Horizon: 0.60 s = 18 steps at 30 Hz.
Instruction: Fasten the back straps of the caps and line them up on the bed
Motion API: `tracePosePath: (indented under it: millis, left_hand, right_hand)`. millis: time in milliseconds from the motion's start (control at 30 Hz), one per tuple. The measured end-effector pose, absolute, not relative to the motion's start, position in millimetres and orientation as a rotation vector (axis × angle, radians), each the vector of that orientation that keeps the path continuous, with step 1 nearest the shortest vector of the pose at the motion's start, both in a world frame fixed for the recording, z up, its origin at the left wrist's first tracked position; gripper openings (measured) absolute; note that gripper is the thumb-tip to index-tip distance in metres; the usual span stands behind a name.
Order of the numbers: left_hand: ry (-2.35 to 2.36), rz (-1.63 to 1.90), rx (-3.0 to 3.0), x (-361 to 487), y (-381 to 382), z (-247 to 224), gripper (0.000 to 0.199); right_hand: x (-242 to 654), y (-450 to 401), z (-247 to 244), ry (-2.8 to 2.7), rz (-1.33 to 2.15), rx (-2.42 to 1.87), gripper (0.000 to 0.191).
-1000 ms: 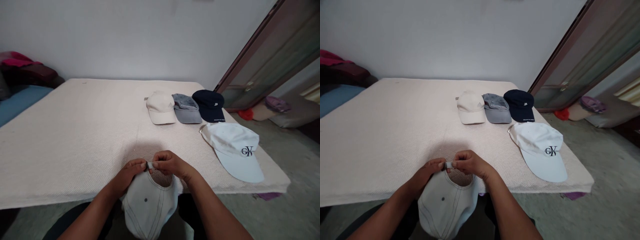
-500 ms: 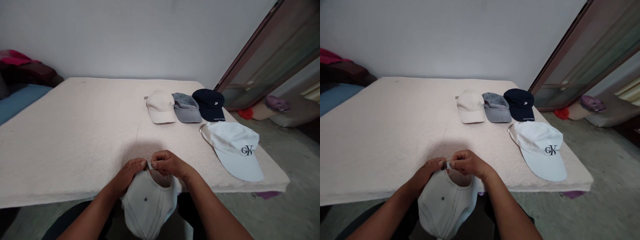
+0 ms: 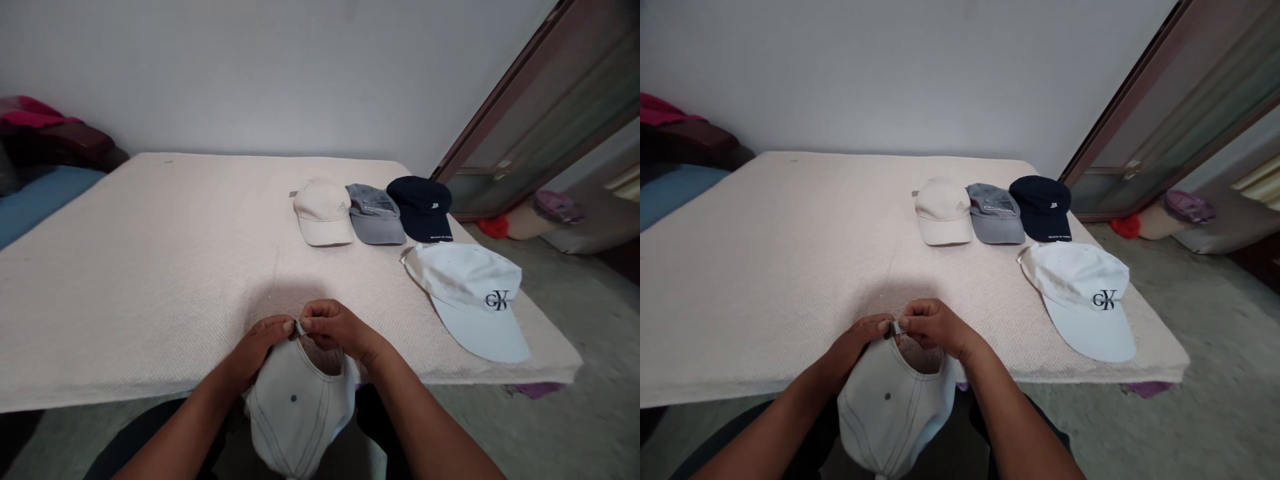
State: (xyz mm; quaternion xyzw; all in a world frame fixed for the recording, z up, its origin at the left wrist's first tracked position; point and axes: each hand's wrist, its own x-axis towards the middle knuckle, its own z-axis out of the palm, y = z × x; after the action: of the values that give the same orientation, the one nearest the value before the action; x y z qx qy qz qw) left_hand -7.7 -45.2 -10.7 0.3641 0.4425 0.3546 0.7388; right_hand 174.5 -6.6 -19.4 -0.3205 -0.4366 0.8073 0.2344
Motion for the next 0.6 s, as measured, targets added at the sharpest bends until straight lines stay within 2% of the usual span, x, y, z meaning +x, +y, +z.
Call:
tracePosePath:
  millis: [600]
  left_hand:
    - [0.846,0.746,0.676,-10.5,-45.4,-13.9,0.016]
  right_hand:
    - [174.4,-7.4,-19.0,-1.154,2.210,-0.803,0.025]
